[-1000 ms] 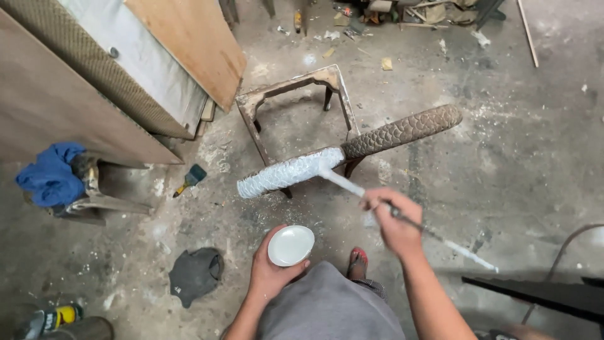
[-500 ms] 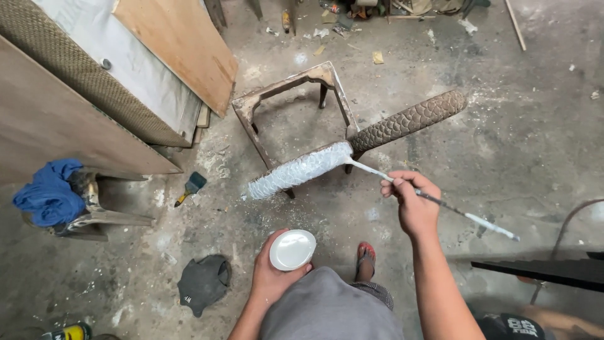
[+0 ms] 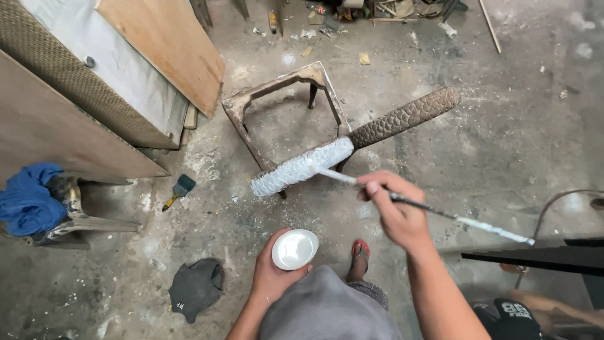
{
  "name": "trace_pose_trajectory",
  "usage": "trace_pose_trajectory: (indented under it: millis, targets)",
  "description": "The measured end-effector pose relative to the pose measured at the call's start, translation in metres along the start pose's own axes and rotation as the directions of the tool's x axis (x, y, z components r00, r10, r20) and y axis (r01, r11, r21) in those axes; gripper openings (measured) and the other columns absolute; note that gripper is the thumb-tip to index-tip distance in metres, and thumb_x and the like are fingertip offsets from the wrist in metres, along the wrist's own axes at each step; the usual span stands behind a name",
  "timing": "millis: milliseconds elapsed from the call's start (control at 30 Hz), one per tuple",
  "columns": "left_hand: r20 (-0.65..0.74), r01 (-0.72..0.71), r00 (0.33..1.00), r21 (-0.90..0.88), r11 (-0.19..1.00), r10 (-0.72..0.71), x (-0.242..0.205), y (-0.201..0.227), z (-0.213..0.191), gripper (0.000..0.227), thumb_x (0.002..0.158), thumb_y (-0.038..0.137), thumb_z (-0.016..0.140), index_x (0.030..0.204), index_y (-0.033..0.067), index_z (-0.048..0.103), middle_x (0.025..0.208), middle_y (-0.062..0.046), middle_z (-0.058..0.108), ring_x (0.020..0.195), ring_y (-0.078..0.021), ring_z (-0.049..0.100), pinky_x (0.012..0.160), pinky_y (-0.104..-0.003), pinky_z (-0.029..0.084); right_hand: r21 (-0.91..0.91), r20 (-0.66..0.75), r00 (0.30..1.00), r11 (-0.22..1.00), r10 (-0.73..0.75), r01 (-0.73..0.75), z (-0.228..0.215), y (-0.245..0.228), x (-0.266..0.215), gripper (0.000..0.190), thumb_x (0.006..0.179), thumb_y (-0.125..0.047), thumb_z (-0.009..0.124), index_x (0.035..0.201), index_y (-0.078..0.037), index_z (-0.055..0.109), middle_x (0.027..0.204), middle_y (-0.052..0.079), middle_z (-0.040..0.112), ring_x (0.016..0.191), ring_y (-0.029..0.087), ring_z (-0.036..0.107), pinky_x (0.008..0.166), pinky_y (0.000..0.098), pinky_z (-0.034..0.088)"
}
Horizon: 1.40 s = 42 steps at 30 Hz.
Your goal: The person paints a snake-shaped sculpture with white paint using a brush. They hold a small container of paint in one hand and apply the paint to the textured surface of the sculpture, which is resting on a wooden chair.
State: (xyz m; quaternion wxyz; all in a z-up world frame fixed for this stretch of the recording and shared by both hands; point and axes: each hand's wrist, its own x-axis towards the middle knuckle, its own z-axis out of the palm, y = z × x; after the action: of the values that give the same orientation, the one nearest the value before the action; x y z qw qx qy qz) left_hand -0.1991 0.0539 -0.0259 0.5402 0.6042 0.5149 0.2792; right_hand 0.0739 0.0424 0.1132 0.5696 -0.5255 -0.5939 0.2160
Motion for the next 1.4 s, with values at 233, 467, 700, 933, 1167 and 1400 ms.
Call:
trace_pose_trajectory:
  millis: [233, 467, 700, 933, 1167, 1400]
  targets:
    - [0.007, 0.035, 0.999, -0.005, 0.999, -0.035, -0.002, -0.003, -0.014, 0.085, 0.053, 0.026, 0.101, 0.130, 0.0220, 0.065, 0.131, 0.004, 0.072, 0.120, -0.0169, 0.067, 0.097, -0.032, 0.054, -0.255, -0.251, 0.936, 0.917, 0.246, -0.309, -0.021, 0.003, 0.010, 0.022, 0.107, -0.016, 0.057, 0.101, -0.003, 0.075, 0.080, 0.007, 0.071, 0.076, 0.014, 0.066, 0.073, 0.0253, 0.051]
    - [-0.010, 0.050, 0.999, -0.017, 0.999, -0.050, -0.002, -0.009, -0.020, 0.088, 0.052, 0.025, 0.101, 0.132, 0.0220, 0.065, 0.134, 0.003, 0.071, 0.123, -0.0170, 0.066, 0.100, -0.031, 0.052, -0.138, 0.165, 0.986, 0.989, -0.035, 0.058, 0.026, -0.044, 0.031, 0.019, 0.101, -0.008, 0.057, 0.101, 0.001, 0.074, 0.088, 0.011, 0.076, 0.072, 0.015, 0.070, 0.062, 0.0225, 0.057]
    - [-0.021, 0.048, 0.999, -0.040, 0.998, -0.049, -0.002, -0.018, -0.027, 0.086, 0.053, 0.023, 0.101, 0.131, 0.0210, 0.065, 0.136, 0.003, 0.070, 0.124, -0.0154, 0.065, 0.103, -0.030, 0.052, -0.352, -0.066, 0.966, 0.901, 0.248, -0.255, -0.007, -0.047, 0.042, 0.021, 0.105, -0.013, 0.059, 0.095, -0.001, 0.074, 0.085, 0.007, 0.073, 0.074, 0.015, 0.068, 0.069, 0.0269, 0.055]
    - [-0.015, -0.028, 0.999, -0.011, 1.000, 0.028, 0.004, -0.035, -0.025, 0.085, 0.053, 0.024, 0.099, 0.131, 0.0186, 0.064, 0.132, 0.001, 0.072, 0.122, -0.0185, 0.067, 0.100, -0.033, 0.052, -0.372, 0.243, 0.969, 0.919, -0.038, 0.129, 0.038, -0.051, 0.033, 0.017, 0.102, -0.009, 0.056, 0.093, -0.003, 0.070, 0.071, 0.001, 0.064, 0.057, 0.009, 0.053, 0.047, 0.0193, 0.042]
    - [-0.012, -0.088, 0.996, -0.018, 0.996, 0.088, 0.012, -0.031, -0.016, 0.085, 0.052, 0.022, 0.100, 0.130, 0.0165, 0.065, 0.131, -0.002, 0.072, 0.120, -0.0196, 0.068, 0.101, -0.034, 0.053, -0.418, 0.234, 0.971, 0.895, -0.057, 0.154, 0.030, -0.059, 0.017, 0.017, 0.101, -0.010, 0.057, 0.101, 0.000, 0.070, 0.082, 0.008, 0.069, 0.069, 0.019, 0.062, 0.064, 0.0289, 0.049]
    - [0.041, -0.100, 0.994, -0.017, 0.995, 0.100, 0.017, -0.015, -0.014, 0.086, 0.055, 0.021, 0.101, 0.132, 0.0170, 0.064, 0.137, -0.003, 0.068, 0.126, -0.0229, 0.063, 0.103, -0.039, 0.051, -0.304, 0.076, 0.992, 0.950, 0.104, -0.076, 0.004, -0.080, -0.007, 0.019, 0.097, -0.014, 0.059, 0.095, 0.000, 0.071, 0.081, 0.009, 0.074, 0.068, 0.016, 0.070, 0.065, 0.0283, 0.056]
